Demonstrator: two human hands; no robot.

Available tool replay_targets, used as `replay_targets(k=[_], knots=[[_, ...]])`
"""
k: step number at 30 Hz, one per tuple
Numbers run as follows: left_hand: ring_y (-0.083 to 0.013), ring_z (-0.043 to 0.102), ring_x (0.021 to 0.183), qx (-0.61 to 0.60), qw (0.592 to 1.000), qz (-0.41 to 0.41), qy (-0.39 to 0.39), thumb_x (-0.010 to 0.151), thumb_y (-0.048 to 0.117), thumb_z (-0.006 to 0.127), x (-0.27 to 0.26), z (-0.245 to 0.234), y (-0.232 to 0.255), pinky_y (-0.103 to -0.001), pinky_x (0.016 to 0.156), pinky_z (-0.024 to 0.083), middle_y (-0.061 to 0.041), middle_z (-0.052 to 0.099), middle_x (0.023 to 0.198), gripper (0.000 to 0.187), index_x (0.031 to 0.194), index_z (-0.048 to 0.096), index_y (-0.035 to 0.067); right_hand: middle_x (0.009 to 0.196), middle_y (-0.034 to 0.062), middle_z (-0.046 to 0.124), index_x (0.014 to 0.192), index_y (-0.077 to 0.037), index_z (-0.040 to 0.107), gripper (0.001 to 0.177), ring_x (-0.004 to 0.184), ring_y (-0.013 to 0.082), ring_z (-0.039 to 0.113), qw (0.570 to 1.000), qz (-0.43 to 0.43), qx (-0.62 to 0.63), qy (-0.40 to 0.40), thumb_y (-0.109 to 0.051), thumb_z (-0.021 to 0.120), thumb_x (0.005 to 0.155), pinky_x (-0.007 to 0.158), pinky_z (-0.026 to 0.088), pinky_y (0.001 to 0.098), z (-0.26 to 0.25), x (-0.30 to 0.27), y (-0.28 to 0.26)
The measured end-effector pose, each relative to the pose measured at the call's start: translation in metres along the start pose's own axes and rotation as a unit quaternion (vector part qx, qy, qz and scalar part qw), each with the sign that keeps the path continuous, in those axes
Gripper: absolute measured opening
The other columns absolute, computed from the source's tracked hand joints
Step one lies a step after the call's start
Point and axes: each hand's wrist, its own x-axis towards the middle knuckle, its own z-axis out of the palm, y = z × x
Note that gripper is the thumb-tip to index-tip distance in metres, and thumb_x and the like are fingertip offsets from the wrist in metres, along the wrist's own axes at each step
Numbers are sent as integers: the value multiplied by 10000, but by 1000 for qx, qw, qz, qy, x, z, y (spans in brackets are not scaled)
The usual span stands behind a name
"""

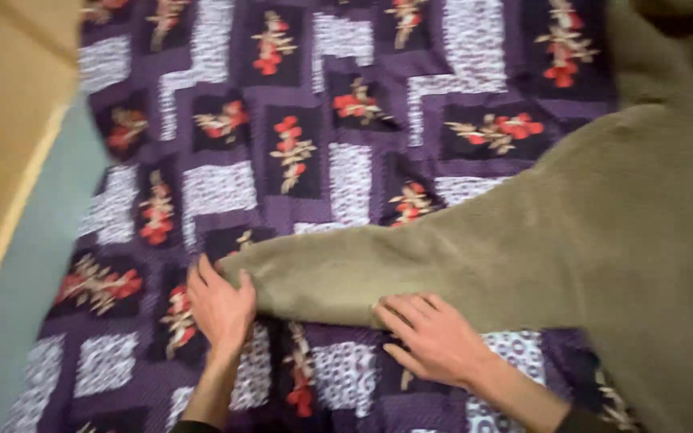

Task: The person folds a black sweater and then carefully spreads out and folds a brown fleece hoodie on a bed.

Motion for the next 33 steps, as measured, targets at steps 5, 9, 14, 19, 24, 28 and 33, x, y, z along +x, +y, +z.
replay_targets(k=[5,9,14,19,24,28,33], knots=[[-397,572,1308,-202,899,-253,-296,767,407,661,4,4,-40,-448,1083,423,-228,600,1404,917,1543,367,18,1254,125,613,1395,-61,537,586,1037,289,584,994,33,-105,-30,-374,613,905,789,461,404,48,27,-23],[-218,593,610,-433,767,-331,-338,921,159,571,2,-56,8,-314,480,489,-158,679,908,259,1094,638,-21,1189,96,629,1334,-58,577,434,971,257,576,993,34,-96,-65,-298,539,974,750,462,395,71,23,-14],[-264,624,781,-294,876,-336,-181,811,334,602,-18,-43,-28,-406,699,464,-91,697,835,316,907,779,90,1058,131,676,1184,-9,659,271,887,296,620,990,-57,-45,122,-186,585,992,708,463,409,20,30,-27],[-420,570,1119,-209,902,-368,-85,821,162,616,-65,-63,-6,-496,1014,409,-241,579,1216,473,1277,626,35,1245,166,667,1239,-3,642,311,1129,317,608,998,-57,-37,18,-178,551,998,871,473,406,33,4,-30],[-402,501,1356,-369,911,180,44,866,20,578,-97,-47,105,-520,1228,336,-239,564,1393,484,1347,582,-25,1134,100,716,1084,-96,676,187,1041,313,665,989,-13,74,128,-67,596,918,856,516,443,-4,4,-16],[-378,483,1347,-431,830,242,-258,898,91,455,-107,-95,243,-504,1193,295,-220,550,1414,448,1324,561,3,1216,141,719,1282,-77,654,328,1094,317,684,959,187,-47,207,-137,481,1011,979,524,449,-23,-32,67],[-317,459,1467,-340,800,467,-162,1058,338,432,-139,-10,296,-516,1233,299,-189,550,1507,546,1497,493,19,1646,142,390,1587,-150,385,568,1524,295,358,908,396,-133,-17,-390,388,1072,1269,206,534,-33,-75,119]])
